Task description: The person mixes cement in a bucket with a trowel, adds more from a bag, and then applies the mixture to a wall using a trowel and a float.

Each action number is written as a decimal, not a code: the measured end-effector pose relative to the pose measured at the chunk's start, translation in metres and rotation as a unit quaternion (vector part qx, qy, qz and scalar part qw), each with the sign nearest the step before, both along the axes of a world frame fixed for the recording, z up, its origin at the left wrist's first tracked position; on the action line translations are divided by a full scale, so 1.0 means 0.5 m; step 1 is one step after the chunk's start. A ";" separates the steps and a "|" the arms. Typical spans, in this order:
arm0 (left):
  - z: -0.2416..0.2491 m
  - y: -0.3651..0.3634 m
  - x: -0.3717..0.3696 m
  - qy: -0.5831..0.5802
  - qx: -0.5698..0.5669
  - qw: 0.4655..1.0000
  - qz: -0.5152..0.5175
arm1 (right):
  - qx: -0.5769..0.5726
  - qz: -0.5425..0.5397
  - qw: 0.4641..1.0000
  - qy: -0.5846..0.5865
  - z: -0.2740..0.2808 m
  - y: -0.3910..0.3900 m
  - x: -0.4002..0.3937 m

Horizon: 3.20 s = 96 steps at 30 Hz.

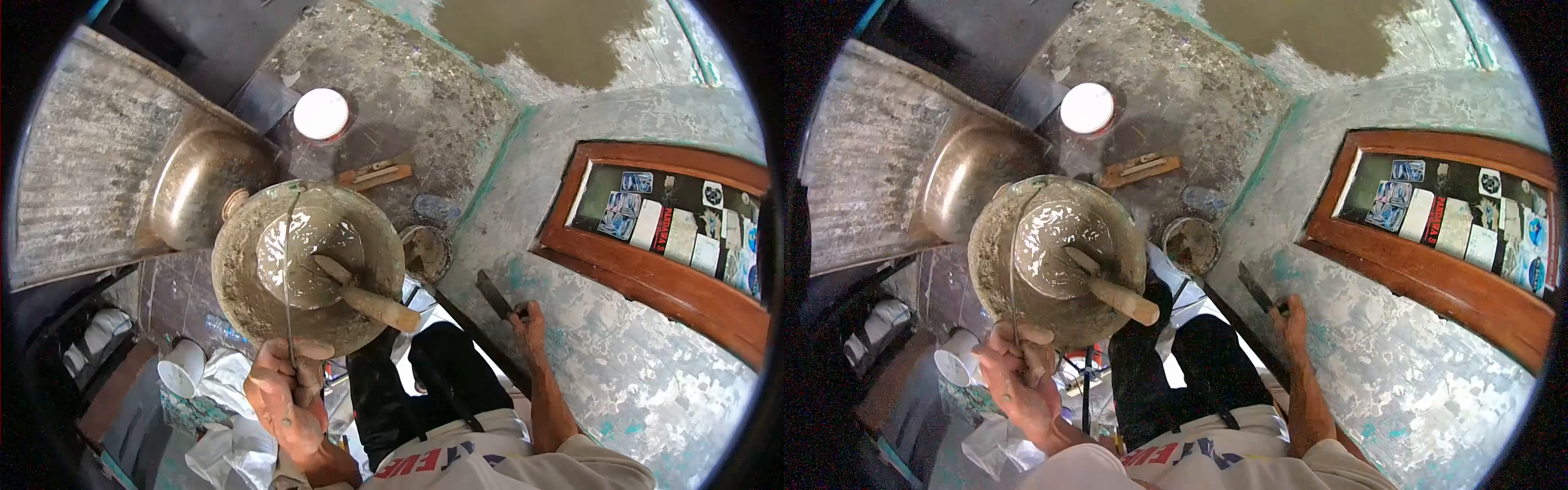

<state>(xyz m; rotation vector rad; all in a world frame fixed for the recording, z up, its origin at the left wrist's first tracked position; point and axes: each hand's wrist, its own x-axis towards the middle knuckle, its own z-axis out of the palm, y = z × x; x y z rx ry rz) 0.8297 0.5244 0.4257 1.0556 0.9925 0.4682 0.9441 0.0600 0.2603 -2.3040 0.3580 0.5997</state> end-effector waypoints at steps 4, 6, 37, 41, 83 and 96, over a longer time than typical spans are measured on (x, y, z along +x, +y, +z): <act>0.013 0.010 -0.017 0.006 0.020 1.000 0.000 | -0.025 0.012 0.999 0.046 0.048 0.058 0.047; 0.032 0.010 -0.015 0.029 0.023 0.999 0.022 | 0.008 0.024 1.000 0.014 0.046 0.051 0.057; 0.119 0.149 0.648 0.253 0.019 0.958 -0.135 | -0.082 0.133 0.987 -0.047 -0.124 0.158 0.506; 0.001 0.196 0.829 0.282 0.007 0.925 -0.256 | -0.090 0.045 0.994 0.042 -0.084 0.223 0.626; -0.981 -0.310 1.487 0.127 0.041 0.410 -0.902 | 0.046 -0.659 0.743 0.108 -0.160 0.901 0.377; -0.308 0.373 1.382 0.245 0.022 -0.255 -0.935 | 0.206 -0.789 0.565 0.124 -0.259 0.716 0.510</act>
